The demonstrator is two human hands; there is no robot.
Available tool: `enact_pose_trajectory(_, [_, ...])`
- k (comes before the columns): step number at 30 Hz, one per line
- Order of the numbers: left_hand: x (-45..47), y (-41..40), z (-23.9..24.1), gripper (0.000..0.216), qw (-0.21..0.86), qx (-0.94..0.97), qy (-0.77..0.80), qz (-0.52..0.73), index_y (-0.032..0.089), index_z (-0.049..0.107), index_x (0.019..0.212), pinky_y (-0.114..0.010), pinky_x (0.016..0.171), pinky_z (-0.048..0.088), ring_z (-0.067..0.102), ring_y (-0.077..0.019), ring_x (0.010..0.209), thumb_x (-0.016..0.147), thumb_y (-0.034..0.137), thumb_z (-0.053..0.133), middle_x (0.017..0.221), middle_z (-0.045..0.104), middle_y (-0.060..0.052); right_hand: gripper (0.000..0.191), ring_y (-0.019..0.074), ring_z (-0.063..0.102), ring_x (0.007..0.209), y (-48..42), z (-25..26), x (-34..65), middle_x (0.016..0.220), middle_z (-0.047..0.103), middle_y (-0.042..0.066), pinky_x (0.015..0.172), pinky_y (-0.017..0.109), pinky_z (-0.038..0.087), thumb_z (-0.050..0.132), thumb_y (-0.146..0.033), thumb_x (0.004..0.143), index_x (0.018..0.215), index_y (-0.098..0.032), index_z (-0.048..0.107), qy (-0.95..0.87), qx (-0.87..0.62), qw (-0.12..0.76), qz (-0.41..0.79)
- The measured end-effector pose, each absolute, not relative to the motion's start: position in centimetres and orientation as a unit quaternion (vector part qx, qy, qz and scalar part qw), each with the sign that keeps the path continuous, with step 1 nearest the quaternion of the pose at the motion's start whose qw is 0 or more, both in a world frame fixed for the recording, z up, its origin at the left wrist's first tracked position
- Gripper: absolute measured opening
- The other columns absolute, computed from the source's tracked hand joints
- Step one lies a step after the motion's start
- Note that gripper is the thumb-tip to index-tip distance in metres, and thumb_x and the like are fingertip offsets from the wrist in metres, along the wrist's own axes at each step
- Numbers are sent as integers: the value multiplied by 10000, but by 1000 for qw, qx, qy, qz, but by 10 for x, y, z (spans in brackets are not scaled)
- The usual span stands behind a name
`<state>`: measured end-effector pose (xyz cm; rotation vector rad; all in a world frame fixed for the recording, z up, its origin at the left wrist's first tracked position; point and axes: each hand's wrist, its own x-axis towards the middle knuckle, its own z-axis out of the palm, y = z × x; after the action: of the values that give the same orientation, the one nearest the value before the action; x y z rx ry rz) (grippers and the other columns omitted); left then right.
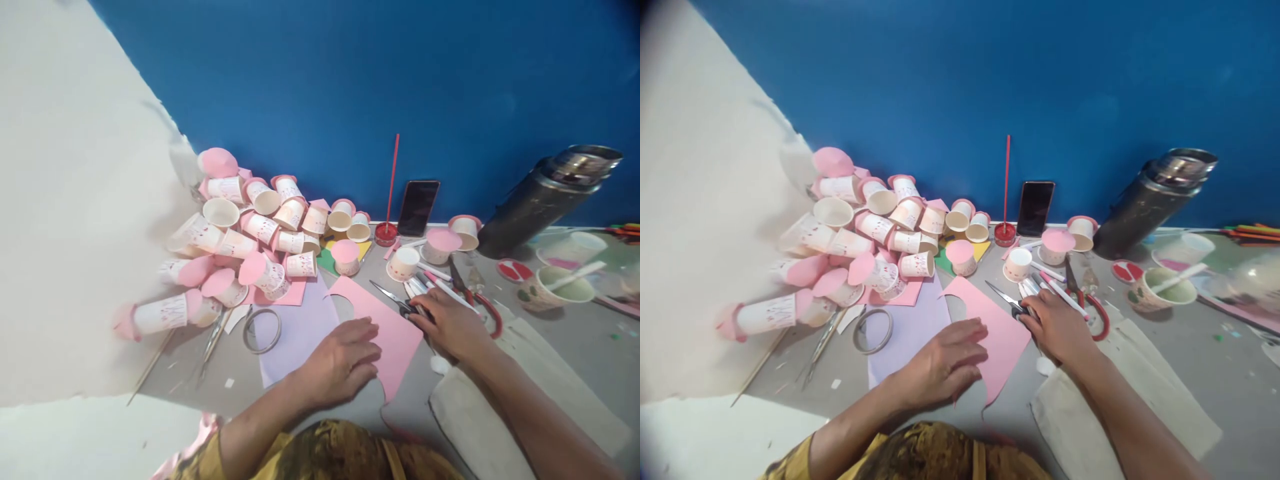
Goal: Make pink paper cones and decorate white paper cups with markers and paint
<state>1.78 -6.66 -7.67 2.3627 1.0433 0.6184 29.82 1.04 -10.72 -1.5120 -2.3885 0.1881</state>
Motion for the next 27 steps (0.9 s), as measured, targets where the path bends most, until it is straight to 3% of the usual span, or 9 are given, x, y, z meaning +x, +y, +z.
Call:
enact_pose_trajectory(3, [4, -59, -63, 168, 233, 801, 462, 301, 225, 745, 1046, -442, 1074, 534, 628, -263, 1281, 921, 212, 633, 1204, 756, -112, 154, 264, 677, 933, 12, -108, 300, 994, 687, 67, 698, 337, 468, 593, -343, 955, 1027, -267, 706, -838, -514, 166, 80])
enact_pose_trajectory(8, [-21, -37, -40, 198, 199, 697, 609, 322, 231, 730, 1067, -458, 1009, 560, 691, -267, 1138, 907, 241, 614, 1186, 751, -98, 181, 271, 684, 922, 14, -109, 301, 986, 690, 74, 720, 357, 493, 587, -351, 956, 1045, -261, 717, -838, -508, 176, 94])
enact_pose_trajectory(17, [-4, -33, -39, 212, 234, 737, 568, 280, 245, 718, 1076, -393, 928, 580, 713, -241, 1053, 895, 230, 607, 1125, 768, -63, 180, 257, 676, 961, 11, -101, 300, 1041, 702, 76, 762, 341, 498, 595, -323, 964, 1089, -269, 712, -837, -518, 153, 91])
enact_pose_trajectory(22, [-20, -69, -45, 132, 231, 770, 549, 228, 250, 712, 946, -358, 801, 568, 699, -220, 918, 943, 246, 580, 950, 754, -43, 188, 260, 695, 967, 11, -102, 304, 1071, 729, 72, 746, 344, 497, 598, -319, 962, 1106, -270, 708, -833, -525, 151, 88])
enact_pose_trajectory(27, [-70, -111, -45, 152, 100, 707, 677, 180, 243, 674, 838, -371, 743, 530, 656, -238, 864, 941, 258, 564, 886, 687, -54, 187, 276, 706, 959, 12, -109, 308, 1074, 729, 73, 699, 346, 477, 608, -348, 945, 1079, -271, 712, -840, -513, 160, 83])
